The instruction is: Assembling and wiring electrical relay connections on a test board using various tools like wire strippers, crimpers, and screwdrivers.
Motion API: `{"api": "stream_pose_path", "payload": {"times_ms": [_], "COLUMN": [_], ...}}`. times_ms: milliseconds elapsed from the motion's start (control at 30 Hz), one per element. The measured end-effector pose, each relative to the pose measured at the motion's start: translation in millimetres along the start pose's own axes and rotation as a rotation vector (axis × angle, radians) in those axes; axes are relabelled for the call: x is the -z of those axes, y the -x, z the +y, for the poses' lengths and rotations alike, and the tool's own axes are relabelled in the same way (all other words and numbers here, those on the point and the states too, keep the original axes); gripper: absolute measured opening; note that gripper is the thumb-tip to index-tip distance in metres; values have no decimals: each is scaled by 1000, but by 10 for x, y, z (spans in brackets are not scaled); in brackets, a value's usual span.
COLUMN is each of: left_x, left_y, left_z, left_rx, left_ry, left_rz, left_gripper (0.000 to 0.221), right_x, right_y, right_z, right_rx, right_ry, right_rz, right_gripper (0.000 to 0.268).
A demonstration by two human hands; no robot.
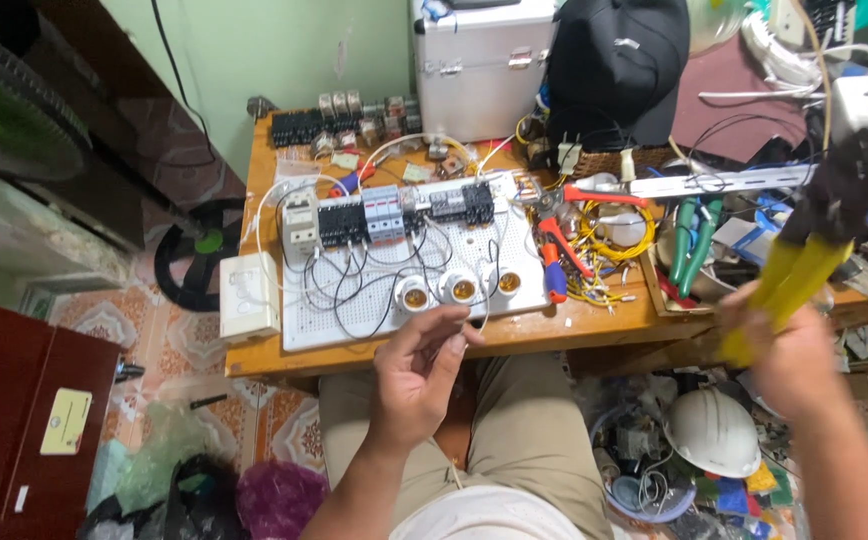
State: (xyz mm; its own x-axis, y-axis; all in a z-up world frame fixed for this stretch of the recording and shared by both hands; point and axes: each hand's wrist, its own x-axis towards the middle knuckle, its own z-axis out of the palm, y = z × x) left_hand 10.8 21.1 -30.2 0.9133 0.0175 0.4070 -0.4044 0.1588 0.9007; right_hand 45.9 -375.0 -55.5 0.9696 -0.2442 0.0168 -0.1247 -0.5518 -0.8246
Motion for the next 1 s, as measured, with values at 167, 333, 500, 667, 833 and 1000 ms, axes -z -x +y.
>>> {"api": "stream_pose_path", "payload": {"times_ms": [167, 333, 500, 667, 833, 1000], "left_x": [-55, -74, -106, -110, -56, -14], "left_y": [-11, 12, 82, 124, 131, 133], "left_z": [19, 66, 61, 91, 107, 155], "left_rx": [-56, -33, -61, -114, -205, -193], "left_ry": [-11, -82, -110, -157, -275, -221], "left_rz": [19, 36, 26, -5, -80, -117], "left_gripper": [24, 21, 20, 21, 23, 24], "right_x": [-802, -734, -663, -608, -566, -577], "right_y": [375, 594, 550, 492, 483, 528], "right_z": [521, -146, -533, -705, -803, -859], "right_rx": [388, 424, 472, 794, 849, 885], "right_ry": [-243, 169, 442, 547, 597, 553], "right_rz": [-277, -455, -490, -408, -438, -410], "right_gripper": [22, 36, 52, 81, 110, 106]}}
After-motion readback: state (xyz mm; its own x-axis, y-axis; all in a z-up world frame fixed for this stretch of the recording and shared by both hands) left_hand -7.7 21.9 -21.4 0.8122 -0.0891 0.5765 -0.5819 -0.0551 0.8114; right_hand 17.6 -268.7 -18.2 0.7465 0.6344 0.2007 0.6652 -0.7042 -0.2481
